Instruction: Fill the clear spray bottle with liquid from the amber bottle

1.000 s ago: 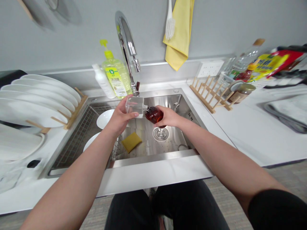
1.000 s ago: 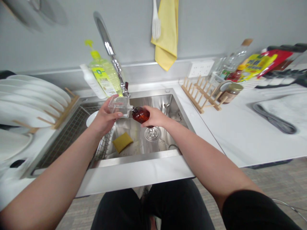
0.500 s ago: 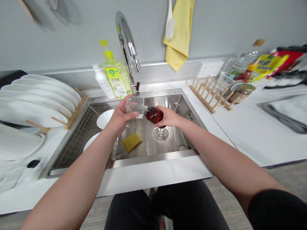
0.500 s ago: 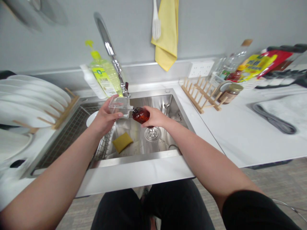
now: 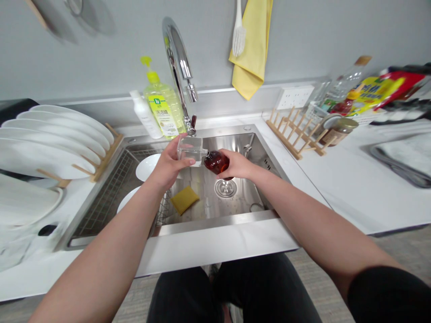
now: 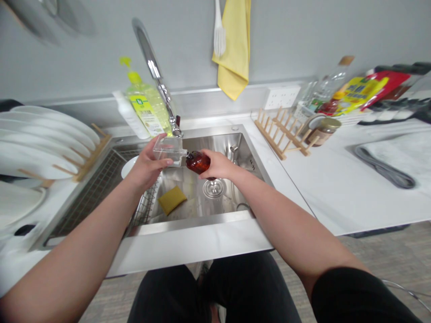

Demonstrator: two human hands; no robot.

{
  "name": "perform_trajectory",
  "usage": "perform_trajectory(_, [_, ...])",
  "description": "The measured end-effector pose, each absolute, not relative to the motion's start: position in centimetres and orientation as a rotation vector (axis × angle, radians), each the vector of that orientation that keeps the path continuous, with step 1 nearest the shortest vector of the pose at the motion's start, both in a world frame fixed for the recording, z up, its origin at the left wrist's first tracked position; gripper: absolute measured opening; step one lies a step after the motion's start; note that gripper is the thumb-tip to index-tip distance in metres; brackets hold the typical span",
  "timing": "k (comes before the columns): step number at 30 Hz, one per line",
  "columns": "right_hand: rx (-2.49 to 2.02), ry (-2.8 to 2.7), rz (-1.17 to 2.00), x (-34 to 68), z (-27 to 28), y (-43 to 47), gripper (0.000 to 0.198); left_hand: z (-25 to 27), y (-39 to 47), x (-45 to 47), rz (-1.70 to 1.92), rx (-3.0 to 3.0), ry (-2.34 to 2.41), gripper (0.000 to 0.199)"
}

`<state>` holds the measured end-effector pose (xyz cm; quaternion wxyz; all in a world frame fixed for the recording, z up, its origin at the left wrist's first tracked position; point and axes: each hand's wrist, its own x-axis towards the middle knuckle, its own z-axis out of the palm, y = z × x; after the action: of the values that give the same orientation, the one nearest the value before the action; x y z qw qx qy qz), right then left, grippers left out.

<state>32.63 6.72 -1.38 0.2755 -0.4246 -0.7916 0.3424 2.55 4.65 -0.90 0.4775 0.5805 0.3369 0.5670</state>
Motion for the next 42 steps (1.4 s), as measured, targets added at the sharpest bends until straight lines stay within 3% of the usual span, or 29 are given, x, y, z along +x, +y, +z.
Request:
perform_trajectory(30, [-1.166,-2.181,0.872,32.75,-1.15,6.6,0.072,-0.95,4.53,2.56,1.374,1.412,0.868,0.101])
perform_trajectory(42, [-1.169,-2.31,0.709,32.84,-1.23,6.62,0.064,-1.01,4.4,2.75,1.343,1.466,0.883,0.105])
